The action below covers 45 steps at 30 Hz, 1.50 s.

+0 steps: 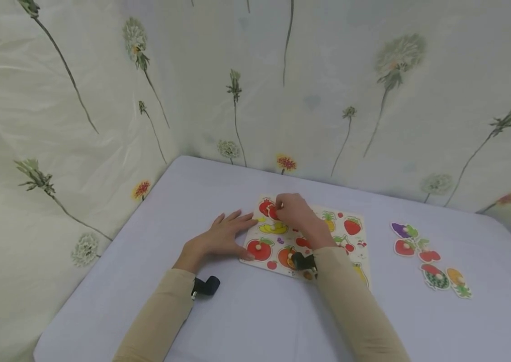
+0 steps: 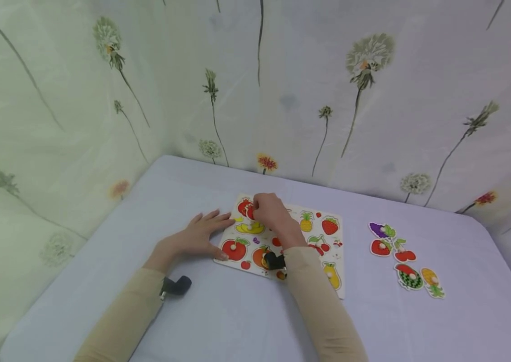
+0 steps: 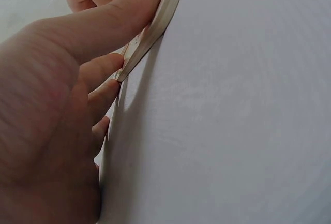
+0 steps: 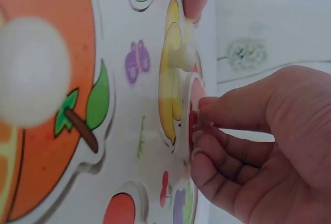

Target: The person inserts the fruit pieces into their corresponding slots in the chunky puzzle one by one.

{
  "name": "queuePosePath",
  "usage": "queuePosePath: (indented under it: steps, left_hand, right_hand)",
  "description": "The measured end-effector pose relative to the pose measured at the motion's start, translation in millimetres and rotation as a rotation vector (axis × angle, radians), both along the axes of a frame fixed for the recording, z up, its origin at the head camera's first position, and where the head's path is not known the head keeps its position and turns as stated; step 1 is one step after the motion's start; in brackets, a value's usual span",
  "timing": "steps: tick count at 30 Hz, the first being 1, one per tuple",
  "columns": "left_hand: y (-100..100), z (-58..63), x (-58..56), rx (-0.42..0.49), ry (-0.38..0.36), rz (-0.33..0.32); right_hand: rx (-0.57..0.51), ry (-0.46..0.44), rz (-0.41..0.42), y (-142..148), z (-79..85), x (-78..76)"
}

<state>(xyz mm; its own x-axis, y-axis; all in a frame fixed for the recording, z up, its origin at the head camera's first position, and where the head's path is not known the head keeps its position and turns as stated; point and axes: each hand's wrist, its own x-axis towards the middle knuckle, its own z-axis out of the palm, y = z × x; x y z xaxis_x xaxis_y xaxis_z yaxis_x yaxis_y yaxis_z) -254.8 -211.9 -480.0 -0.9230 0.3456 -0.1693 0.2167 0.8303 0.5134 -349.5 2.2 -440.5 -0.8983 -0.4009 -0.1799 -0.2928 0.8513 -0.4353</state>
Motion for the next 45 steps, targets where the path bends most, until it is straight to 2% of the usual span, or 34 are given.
queuePosePath:
  steps: [5, 12, 24, 38, 45]
  left_hand:
    - [0, -0.7, 3.2, 0.001, -0.002, 0.0]
    - [0, -2.9, 4.6, 0.005, 0.008, -0.003]
    - [1, -3.9, 3.6, 0.001, 0.015, 0.003]
    - [1, -9.8, -1.5, -0.003, 0.035, -0.004]
    - [2, -6.0, -1.7, -0.01, 0.035, -0.01]
  right_hand:
    - [0.014, -0.042, -0.01, -5, 1.5, 0.1]
    - [-0.006, -0.002, 0.008, -10, -3.1, -3.6]
    - [-0.027, 0.051, 0.044, -16, 0.7, -8.0]
    - [-0.029, 0.086, 0.011, -22, -0.5, -12.7]
    - [-0.044, 0.081, -0.009, -24, -0.8, -16.7]
